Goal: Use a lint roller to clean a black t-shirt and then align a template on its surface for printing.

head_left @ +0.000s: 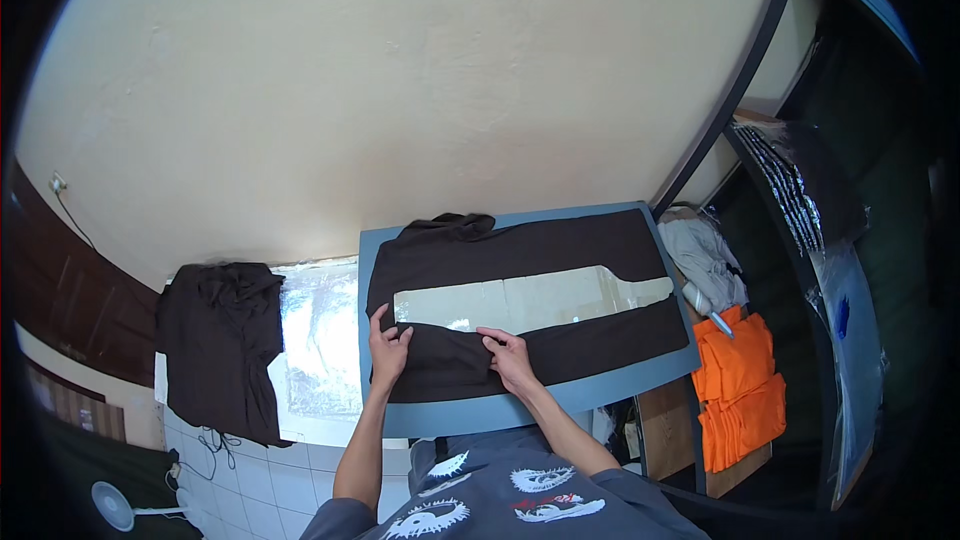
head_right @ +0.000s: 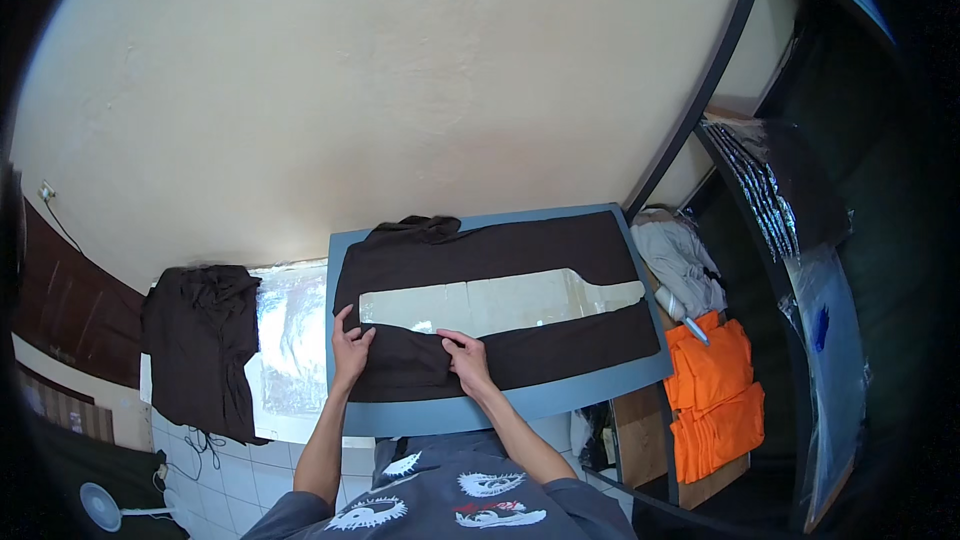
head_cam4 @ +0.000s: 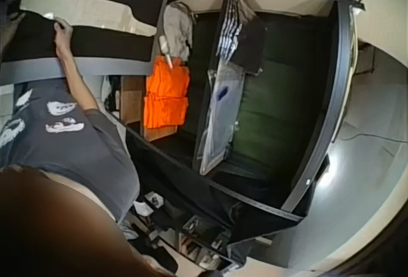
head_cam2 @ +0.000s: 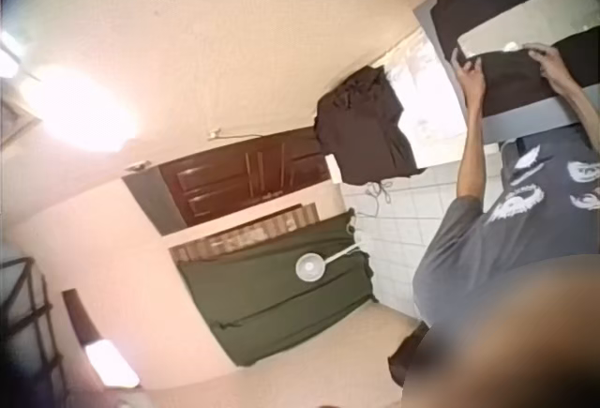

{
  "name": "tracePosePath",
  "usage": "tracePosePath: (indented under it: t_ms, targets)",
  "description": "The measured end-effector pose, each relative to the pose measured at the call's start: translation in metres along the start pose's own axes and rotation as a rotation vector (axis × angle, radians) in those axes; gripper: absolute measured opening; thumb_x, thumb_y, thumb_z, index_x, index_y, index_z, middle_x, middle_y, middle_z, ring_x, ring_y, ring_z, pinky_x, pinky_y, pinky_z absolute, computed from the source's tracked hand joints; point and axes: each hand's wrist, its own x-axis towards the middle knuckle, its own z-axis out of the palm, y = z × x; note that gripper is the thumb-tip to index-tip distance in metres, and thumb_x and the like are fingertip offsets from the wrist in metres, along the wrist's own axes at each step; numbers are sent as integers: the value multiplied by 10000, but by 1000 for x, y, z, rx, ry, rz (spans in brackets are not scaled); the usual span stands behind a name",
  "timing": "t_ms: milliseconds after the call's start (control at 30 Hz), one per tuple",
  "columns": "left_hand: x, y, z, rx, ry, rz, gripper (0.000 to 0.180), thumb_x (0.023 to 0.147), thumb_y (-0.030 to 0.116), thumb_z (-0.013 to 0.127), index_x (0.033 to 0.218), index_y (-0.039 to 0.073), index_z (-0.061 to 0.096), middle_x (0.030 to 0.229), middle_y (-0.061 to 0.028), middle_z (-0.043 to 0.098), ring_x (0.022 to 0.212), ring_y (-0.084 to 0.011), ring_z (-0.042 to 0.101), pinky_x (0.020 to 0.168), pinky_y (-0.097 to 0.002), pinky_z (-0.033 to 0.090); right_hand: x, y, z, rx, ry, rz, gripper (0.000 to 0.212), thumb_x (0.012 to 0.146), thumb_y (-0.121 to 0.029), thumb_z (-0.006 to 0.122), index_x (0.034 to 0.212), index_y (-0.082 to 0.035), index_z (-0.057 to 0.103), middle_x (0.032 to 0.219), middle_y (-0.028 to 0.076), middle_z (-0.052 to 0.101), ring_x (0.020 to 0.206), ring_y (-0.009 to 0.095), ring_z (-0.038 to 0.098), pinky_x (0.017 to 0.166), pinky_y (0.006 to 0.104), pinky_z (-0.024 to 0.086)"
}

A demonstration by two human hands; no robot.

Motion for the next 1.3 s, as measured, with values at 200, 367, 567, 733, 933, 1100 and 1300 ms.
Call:
tracePosePath:
  t_ms: [200, 367, 567, 733, 933, 1100, 1300]
  targets:
    - [18, -29, -6, 48, 53, -4, 599, 947, -52, 680, 1468, 55, 404, 855, -84, 702, 673, -77, 610, 597, -204, 469, 18, 18, -8, 78, 24, -77, 320, 1009, -14, 571, 1295, -62, 707, 960, 57, 733, 800, 105, 673, 640, 266, 527]
    - [19, -26, -6, 157, -11, -9, 641, 903, -10, 754, 1444, 79, 421, 819, -73, 676, 687, -88, 615, 599, -230, 468, 3, 9, 8, 223, 87, -86, 395, 990, 53, 571, 1375, -18, 622, 999, 77, 692, 890, 130, 669, 776, 298, 577]
    - [23, -19, -3, 206, -30, 5, 727, 865, 15, 796, 1471, 85, 399, 851, -94, 680, 716, -125, 638, 696, -266, 527, 10, 18, 3, 173, 190, -119, 422, 997, 31, 589, 1407, -66, 607, 973, 69, 703, 832, 126, 683, 712, 275, 574]
    - [13, -6, 0, 253, -46, 208, 793, 854, -7, 793, 1508, 110, 360, 1065, -175, 684, 923, -189, 682, 811, -314, 559, -1, 9, 11, 214, 124, -132, 600, 948, 89, 613, 1500, -125, 518, 1110, 156, 707, 871, 162, 703, 633, 266, 594]
    - [5, -2, -15, 349, -302, 68, 883, 824, -51, 796, 1539, 177, 330, 1228, -207, 630, 989, -208, 676, 823, -323, 566, -9, -4, 13, 11, 47, -100, 974, 785, 226, 683, 1591, -221, 372, 1342, 293, 580, 884, 199, 711, 577, 251, 588]
    - [7, -3, -16, 361, -276, 287, 1012, 767, -54, 848, 1576, 197, 292, 1226, -197, 571, 933, -191, 661, 760, -306, 551, 2, 0, -1, -116, -11, -99, 994, 787, 226, 693, 1600, -207, 318, 1365, 314, 545, 852, 182, 715, 606, 259, 601]
    - [-19, 53, -7, 547, -244, 16, 1127, 718, 18, 910, 1608, 226, 250, 1254, -190, 555, 858, -258, 637, 768, -380, 568, -15, -18, 3, -199, 126, -29, 833, 779, 106, 791, 1502, -127, 450, 1321, 287, 578, 858, 184, 721, 583, 297, 594]
